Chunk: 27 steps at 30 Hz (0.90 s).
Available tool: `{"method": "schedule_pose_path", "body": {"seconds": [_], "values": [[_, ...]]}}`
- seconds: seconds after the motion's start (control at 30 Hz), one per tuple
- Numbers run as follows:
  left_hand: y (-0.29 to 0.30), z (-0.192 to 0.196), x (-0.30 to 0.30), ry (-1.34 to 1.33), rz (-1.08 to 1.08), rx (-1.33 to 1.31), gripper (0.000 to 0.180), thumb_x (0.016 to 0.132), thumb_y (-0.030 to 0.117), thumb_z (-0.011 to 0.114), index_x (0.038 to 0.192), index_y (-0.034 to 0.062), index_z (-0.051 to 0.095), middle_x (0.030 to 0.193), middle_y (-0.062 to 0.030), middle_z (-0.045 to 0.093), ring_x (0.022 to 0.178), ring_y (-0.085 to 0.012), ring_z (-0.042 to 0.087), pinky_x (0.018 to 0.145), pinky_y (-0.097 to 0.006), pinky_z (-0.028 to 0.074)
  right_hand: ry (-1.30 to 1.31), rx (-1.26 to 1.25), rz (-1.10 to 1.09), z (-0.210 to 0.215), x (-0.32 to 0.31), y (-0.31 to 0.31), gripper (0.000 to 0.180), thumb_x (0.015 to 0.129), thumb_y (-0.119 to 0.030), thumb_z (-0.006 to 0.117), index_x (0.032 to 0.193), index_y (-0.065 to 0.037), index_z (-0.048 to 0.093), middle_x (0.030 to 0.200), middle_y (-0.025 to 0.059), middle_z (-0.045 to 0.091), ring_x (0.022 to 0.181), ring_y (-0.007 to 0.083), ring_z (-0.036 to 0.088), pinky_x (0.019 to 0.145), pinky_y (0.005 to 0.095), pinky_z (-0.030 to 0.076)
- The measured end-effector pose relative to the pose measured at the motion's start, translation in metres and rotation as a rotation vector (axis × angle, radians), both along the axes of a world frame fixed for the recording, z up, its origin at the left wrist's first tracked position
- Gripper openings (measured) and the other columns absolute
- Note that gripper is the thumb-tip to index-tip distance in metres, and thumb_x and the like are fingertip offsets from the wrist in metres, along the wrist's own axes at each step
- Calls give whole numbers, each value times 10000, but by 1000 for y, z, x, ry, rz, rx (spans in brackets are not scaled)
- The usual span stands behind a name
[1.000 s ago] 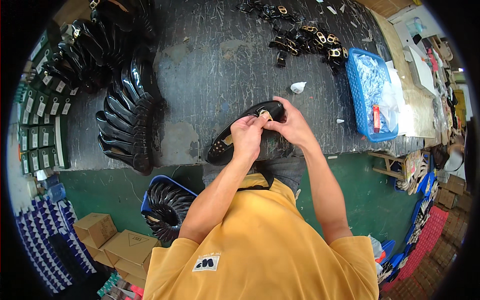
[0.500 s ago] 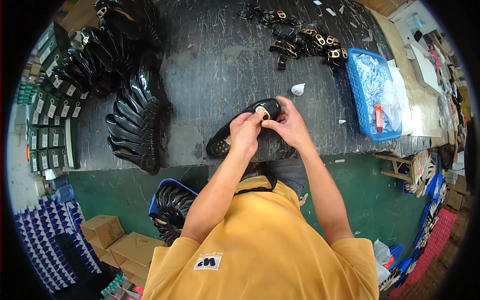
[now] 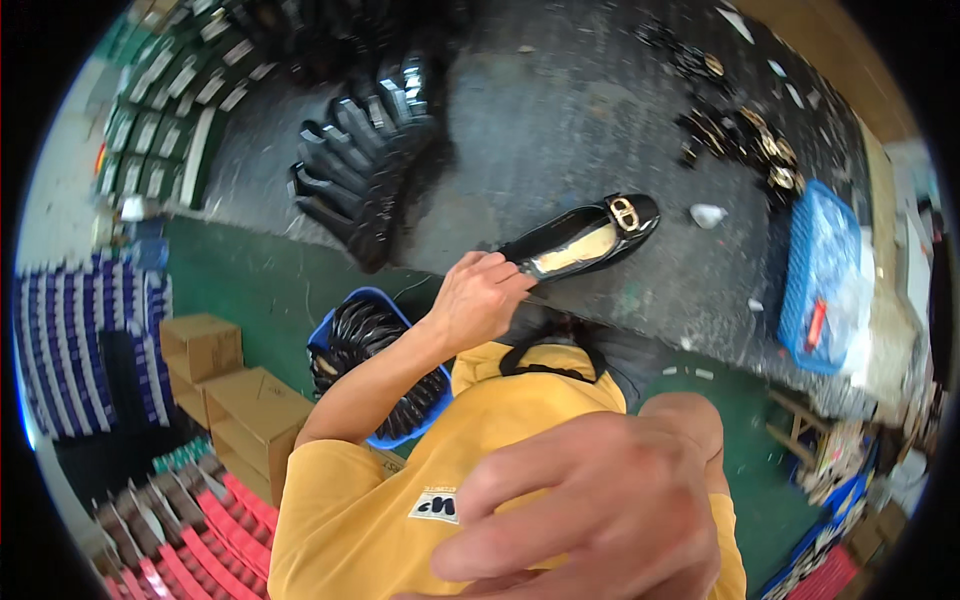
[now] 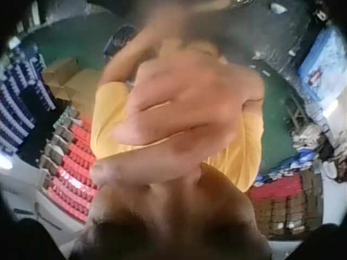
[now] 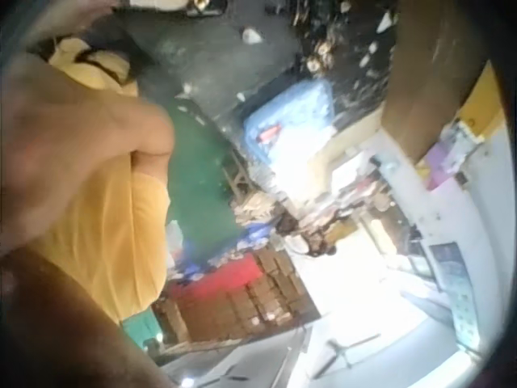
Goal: Apply glue and attach decorative buckles to the front of black shoes.
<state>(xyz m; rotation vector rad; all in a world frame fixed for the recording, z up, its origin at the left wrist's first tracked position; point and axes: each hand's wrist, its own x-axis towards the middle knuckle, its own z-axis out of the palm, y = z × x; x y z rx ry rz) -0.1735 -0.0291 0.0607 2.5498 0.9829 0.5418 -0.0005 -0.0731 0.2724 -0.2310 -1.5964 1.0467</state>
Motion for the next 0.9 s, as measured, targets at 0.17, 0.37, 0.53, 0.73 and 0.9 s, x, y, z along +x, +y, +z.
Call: {"method": "schedule_pose_path", "body": {"seconds": [0.17,0.37,0.53,0.73,0.9], "values": [[21,55,-75,-230,413,152,222,728,73,819,925,67,717,798,-102,672,716,-298,650,640,-398,516,271,59,243,-27,-33,42,136,810,-143,701,888,-55,768,801,92,703,664,161,637,491,258,463],[153,49,-264,-67,996,393,291,851,233,763,1078,51,747,946,-199,740,863,-368,720,787,-430,560,13,-621,-431,-148,23,21,246,895,25,653,1136,40,704,937,132,746,813,185,689,732,287,557],[253,-9,-412,340,1241,151,375,824,236,749,1191,158,731,1067,-205,731,1040,-407,685,924,-481,543,-400,-900,-894,-259,95,-34,250,971,-75,657,1197,27,688,1009,94,711,846,120,633,764,251,510],[268,-35,-442,572,1256,232,447,822,261,754,1258,171,705,1212,-164,705,1146,-366,661,985,-467,528,-732,-586,-1254,-287,102,-59,210,923,13,662,1131,18,687,923,90,635,835,186,602,796,302,501],[290,20,-180,-70,652,471,471,850,431,763,1174,97,689,1150,-104,681,1060,-315,660,894,-448,532,-819,-519,-1368,-278,93,-59,248,862,38,679,1107,0,696,910,108,635,835,231,607,789,331,503]]}}
